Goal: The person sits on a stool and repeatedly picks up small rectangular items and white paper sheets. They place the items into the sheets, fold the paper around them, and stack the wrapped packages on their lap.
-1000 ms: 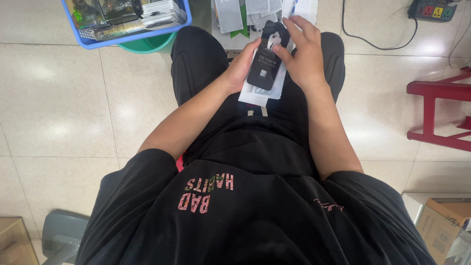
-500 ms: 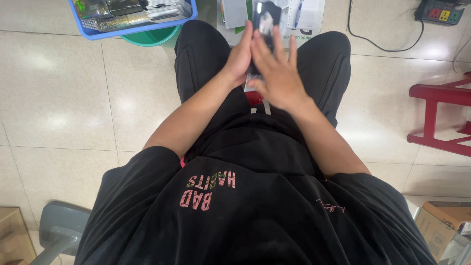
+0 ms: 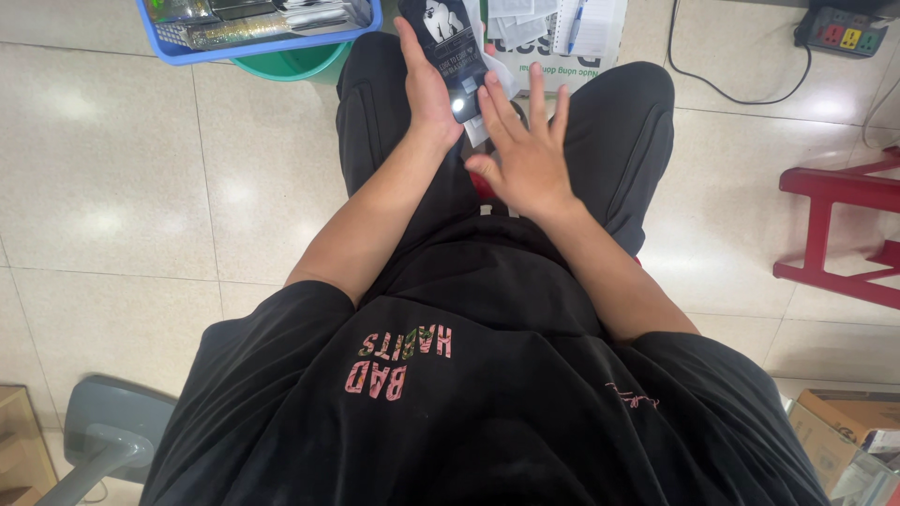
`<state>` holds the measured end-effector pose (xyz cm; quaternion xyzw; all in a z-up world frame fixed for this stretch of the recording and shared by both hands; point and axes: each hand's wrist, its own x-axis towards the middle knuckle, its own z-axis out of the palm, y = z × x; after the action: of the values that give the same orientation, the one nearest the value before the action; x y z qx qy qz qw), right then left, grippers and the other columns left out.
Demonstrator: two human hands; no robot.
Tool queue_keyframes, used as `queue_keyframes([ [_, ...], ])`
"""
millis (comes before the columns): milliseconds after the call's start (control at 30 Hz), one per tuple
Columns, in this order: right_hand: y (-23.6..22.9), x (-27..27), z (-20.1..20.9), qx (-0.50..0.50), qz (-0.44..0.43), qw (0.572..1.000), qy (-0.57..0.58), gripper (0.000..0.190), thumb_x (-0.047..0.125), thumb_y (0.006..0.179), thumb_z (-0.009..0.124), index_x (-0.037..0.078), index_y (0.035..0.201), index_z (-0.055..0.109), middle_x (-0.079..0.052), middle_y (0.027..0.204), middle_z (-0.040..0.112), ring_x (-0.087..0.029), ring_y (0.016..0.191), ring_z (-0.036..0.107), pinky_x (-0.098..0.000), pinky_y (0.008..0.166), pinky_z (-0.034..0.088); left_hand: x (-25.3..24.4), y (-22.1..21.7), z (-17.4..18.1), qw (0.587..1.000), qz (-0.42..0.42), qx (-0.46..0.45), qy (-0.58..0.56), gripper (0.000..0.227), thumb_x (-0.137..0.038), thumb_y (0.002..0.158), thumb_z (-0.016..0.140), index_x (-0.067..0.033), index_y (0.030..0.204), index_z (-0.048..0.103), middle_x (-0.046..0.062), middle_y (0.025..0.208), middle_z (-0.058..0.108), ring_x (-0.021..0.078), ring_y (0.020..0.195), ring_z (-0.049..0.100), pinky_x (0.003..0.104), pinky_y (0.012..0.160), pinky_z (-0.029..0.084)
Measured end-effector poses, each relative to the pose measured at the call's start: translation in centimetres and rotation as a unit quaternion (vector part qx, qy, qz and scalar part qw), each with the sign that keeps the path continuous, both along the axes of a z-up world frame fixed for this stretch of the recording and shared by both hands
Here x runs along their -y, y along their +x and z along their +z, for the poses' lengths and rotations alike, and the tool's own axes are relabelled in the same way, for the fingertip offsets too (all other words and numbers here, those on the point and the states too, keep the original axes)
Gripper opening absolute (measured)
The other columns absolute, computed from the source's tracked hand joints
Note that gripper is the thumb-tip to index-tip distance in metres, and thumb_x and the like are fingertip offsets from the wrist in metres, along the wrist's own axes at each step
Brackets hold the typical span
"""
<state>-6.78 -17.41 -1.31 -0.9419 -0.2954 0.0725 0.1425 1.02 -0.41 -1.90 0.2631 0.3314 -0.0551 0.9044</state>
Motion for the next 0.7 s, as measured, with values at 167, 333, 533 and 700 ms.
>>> queue_keyframes([
  [167, 0.1, -0.6, -0.5, 0.029, 0.06, 0.996, 0.059, 0.106, 0.082, 0.11, 0.014, 0.008, 0.184, 0.031, -0.008, 0.191, 0.03, -0.052, 0.173, 0.004, -0.0846, 0.136, 0.003, 0.4, 0.0, -1.8, 1.0, 0.024, 0.012, 0.001, 0.089, -0.077, 0.102, 0.047, 0.003, 0.121, 0.081, 0.018, 0.114, 0.087, 0.0349, 0.109, 0.084, 0.048, 0.104, 0.066],
  [333, 1.4, -1.4, 0.5, 0.001, 0.004, 0.999, 0.035, 0.117, 0.088, 0.103, -0.003, 0.012, 0.184, 0.036, -0.001, 0.19, 0.032, -0.051, 0.168, -0.007, -0.0849, 0.131, -0.006, 0.6, 0.2, -2.0, 0.997, 0.065, 0.017, -0.033, 0.081, -0.077, 0.103, 0.054, -0.0028, 0.122, 0.081, 0.016, 0.113, 0.086, 0.033, 0.101, 0.085, 0.044, 0.098, 0.066],
  [533, 2.9, -1.2, 0.7, -0.027, 0.022, 0.999, 0.04, 0.104, 0.089, 0.104, -0.005, 0.029, 0.185, 0.023, 0.001, 0.191, 0.035, -0.052, 0.168, -0.01, -0.0812, 0.129, -0.015, 1.2, 0.2, -2.5, 0.994, 0.074, 0.042, -0.067, 0.075, -0.075, 0.1, 0.063, -0.0032, 0.105, 0.082, 0.016, 0.095, 0.087, 0.032, 0.086, 0.084, 0.045, 0.085, 0.067],
  [700, 3.0, -2.4, 1.3, 0.013, -0.028, 0.999, 0.037, 0.097, 0.078, 0.113, 0.006, 0.022, 0.186, 0.035, 0.001, 0.193, 0.022, -0.051, 0.169, -0.011, -0.0834, 0.133, -0.008, 2.0, -1.1, 0.5, 0.999, 0.0, -0.038, 0.001, 0.088, -0.078, 0.094, 0.056, -0.0025, 0.134, 0.079, 0.014, 0.13, 0.083, 0.0292, 0.12, 0.079, 0.04, 0.11, 0.06],
])
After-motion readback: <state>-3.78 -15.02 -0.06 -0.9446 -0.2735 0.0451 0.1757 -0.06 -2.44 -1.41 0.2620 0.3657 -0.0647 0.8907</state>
